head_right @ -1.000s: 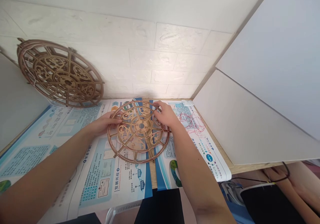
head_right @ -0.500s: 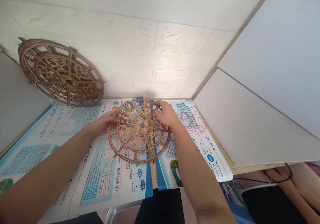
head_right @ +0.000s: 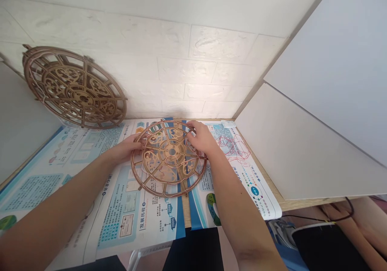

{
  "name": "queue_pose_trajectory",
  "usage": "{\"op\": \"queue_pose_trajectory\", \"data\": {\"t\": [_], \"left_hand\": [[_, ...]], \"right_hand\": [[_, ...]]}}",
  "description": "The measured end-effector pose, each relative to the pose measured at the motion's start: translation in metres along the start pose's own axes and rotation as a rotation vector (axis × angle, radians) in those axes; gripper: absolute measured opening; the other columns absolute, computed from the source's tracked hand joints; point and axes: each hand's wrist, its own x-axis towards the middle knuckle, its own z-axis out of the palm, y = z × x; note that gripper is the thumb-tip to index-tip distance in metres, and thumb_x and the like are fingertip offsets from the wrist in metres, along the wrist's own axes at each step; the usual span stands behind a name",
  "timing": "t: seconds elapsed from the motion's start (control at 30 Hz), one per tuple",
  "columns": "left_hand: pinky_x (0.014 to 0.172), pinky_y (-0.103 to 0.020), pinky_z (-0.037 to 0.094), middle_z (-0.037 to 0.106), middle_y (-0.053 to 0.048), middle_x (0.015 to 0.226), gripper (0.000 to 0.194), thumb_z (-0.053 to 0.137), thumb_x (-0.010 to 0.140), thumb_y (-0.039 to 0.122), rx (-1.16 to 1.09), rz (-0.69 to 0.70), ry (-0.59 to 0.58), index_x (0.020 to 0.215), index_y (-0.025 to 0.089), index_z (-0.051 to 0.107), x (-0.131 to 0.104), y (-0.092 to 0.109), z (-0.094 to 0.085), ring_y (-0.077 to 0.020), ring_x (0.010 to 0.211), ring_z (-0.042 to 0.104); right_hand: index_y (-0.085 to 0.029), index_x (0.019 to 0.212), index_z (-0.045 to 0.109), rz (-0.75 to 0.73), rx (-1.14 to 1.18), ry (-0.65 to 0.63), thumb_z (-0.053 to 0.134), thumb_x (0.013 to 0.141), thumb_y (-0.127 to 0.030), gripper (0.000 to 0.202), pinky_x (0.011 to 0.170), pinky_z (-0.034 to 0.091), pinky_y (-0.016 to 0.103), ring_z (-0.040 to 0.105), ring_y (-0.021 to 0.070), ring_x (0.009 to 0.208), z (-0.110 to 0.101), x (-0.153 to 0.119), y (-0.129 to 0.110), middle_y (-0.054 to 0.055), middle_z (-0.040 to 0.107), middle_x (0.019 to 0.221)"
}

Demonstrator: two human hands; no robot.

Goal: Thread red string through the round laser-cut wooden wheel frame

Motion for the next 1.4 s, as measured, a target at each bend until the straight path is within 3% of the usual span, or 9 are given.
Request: {"op": "queue_pose_trajectory", "data": {"t": [0.8, 1.07, 1.2, 1.27, 1.33, 1.4], "left_hand": [[0.073, -0.032, 0.054, 0.072, -0.005, 0.089, 0.045, 0.083, 0.064, 0.024, 0.109, 0.023, -0.027, 0.104, 0.018, 0.062, 0.003, -0.004, -0.005, -0.021, 0.08, 0.069], [0.072, -0.032, 0.054, 0.07, -0.004, 0.087, 0.039, 0.08, 0.065, 0.023, 0.099, 0.046, -0.016, 0.1, 0.017, 0.064, 0.002, -0.003, -0.001, -0.0211, 0.08, 0.068], [0.074, -0.034, 0.055, 0.071, -0.006, 0.091, 0.041, 0.081, 0.065, 0.024, 0.116, 0.044, -0.015, 0.102, 0.017, 0.065, 0.004, -0.004, -0.004, -0.0229, 0.082, 0.069], [0.074, -0.033, 0.055, 0.072, -0.007, 0.092, 0.042, 0.08, 0.066, 0.025, 0.116, 0.045, -0.025, 0.104, 0.017, 0.064, 0.004, -0.005, -0.006, -0.0227, 0.083, 0.069], [0.073, -0.032, 0.054, 0.072, -0.007, 0.091, 0.043, 0.079, 0.067, 0.025, 0.107, 0.05, -0.045, 0.106, 0.016, 0.062, 0.005, -0.005, -0.007, -0.0217, 0.081, 0.068], [0.075, -0.033, 0.054, 0.071, -0.006, 0.089, 0.042, 0.078, 0.068, 0.025, 0.096, 0.059, -0.062, 0.106, 0.016, 0.062, 0.005, -0.006, -0.007, -0.0221, 0.083, 0.068]], "right_hand": [[-0.019, 0.116, 0.066, 0.026, 0.013, -0.043, 0.054, 0.082, -0.017, 0.036, 0.092, 0.053, 0.042, 0.067, 0.0275, 0.105, 0.001, 0.0, 0.002, 0.009, 0.073, 0.115], [-0.019, 0.118, 0.063, -0.08, -0.067, 0.069, 0.055, 0.083, -0.02, 0.036, 0.102, 0.046, 0.049, 0.058, 0.0314, 0.117, 0.003, 0.001, 0.015, 0.013, 0.067, 0.12], [-0.021, 0.11, 0.063, -0.127, -0.028, 0.107, 0.056, 0.085, -0.023, 0.026, 0.098, 0.045, 0.047, 0.058, 0.0299, 0.11, -0.003, -0.001, 0.004, 0.011, 0.066, 0.113], [-0.021, 0.103, 0.064, -0.102, 0.037, 0.004, 0.058, 0.087, -0.028, 0.018, 0.085, 0.048, 0.041, 0.06, 0.0259, 0.095, -0.008, -0.003, -0.01, 0.008, 0.067, 0.099], [-0.022, 0.095, 0.065, -0.03, 0.12, -0.246, 0.061, 0.09, -0.036, 0.015, 0.063, 0.044, 0.032, 0.056, 0.0191, 0.069, -0.015, -0.007, -0.026, 0.001, 0.062, 0.075], [-0.022, 0.088, 0.065, 0.045, 0.154, -0.485, 0.068, 0.088, -0.044, 0.022, 0.052, 0.035, 0.028, 0.048, 0.0144, 0.056, -0.021, -0.01, -0.04, -0.003, 0.053, 0.063]]}}
